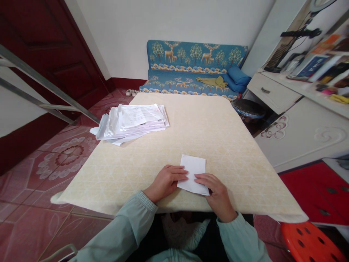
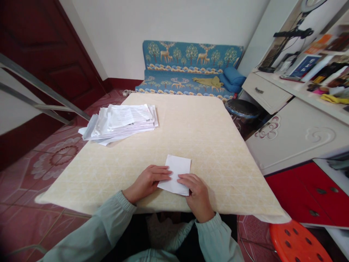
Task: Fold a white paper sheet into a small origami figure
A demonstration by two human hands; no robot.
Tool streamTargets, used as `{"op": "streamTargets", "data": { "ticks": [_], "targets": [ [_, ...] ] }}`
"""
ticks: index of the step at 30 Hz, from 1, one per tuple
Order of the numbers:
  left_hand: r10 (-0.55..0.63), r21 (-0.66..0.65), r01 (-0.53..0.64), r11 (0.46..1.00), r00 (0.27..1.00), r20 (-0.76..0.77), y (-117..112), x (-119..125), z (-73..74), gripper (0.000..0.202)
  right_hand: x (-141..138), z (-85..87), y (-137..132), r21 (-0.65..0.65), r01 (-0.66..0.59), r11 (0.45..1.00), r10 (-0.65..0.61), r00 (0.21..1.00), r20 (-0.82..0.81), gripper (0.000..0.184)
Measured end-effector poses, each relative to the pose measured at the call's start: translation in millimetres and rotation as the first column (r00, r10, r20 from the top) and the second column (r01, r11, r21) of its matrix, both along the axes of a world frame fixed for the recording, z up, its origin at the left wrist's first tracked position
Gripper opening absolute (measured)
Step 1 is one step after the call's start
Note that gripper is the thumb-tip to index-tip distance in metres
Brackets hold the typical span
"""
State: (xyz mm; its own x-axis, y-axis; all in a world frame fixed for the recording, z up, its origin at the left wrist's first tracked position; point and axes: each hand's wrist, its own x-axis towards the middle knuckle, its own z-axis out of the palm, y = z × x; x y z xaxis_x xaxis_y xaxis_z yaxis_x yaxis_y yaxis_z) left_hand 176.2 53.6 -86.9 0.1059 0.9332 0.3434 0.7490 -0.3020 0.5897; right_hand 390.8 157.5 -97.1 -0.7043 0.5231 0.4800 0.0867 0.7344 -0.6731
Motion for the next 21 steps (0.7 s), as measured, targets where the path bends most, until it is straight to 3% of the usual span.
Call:
{"op": "streamTargets", "data": {
  "ticks": [5, 7, 11, 15, 21],
  "targets": [
    [0.018, -0.076, -0.016, 0.997, 0.999, 0.027, -8.3, 4.4, 2.4, 0.035, 2.2, 3.9, -6.1, -0.086, 0.045, 0.995, -0.038, 0.997, 0.072, 0.019],
    [0.107, -0.123, -0.102, 0.987, 0.993, 0.042, -11.0, 8.5, 4.8, 0.027, -0.2, 2.8, -8.4, -0.144, 0.181, 0.973, -0.164, 0.979, 0.118, 0.015],
    [0.33, -0.215, -0.329, 0.919, 0.943, -0.033, -4.3, 17.5, 10.6, 0.021, -11.1, 0.0, -3.0, -0.214, 0.433, 0.875, -0.382, 0.892, 0.243, 0.027],
    [0.44, -0.216, -0.438, 0.873, 0.897, -0.043, 11.6, 21.2, 10.9, 0.021, -20.5, 2.5, 8.2, -0.208, 0.48, 0.852, -0.419, 0.864, 0.279, 0.026],
    [0.509, -0.212, -0.486, 0.848, 0.858, 0.068, 29.2, 14.9, 1.2, 0.013, -26.1, 10.8, 7.6, -0.102, 0.579, 0.809, -0.511, 0.779, 0.363, 0.023]
  ]
}}
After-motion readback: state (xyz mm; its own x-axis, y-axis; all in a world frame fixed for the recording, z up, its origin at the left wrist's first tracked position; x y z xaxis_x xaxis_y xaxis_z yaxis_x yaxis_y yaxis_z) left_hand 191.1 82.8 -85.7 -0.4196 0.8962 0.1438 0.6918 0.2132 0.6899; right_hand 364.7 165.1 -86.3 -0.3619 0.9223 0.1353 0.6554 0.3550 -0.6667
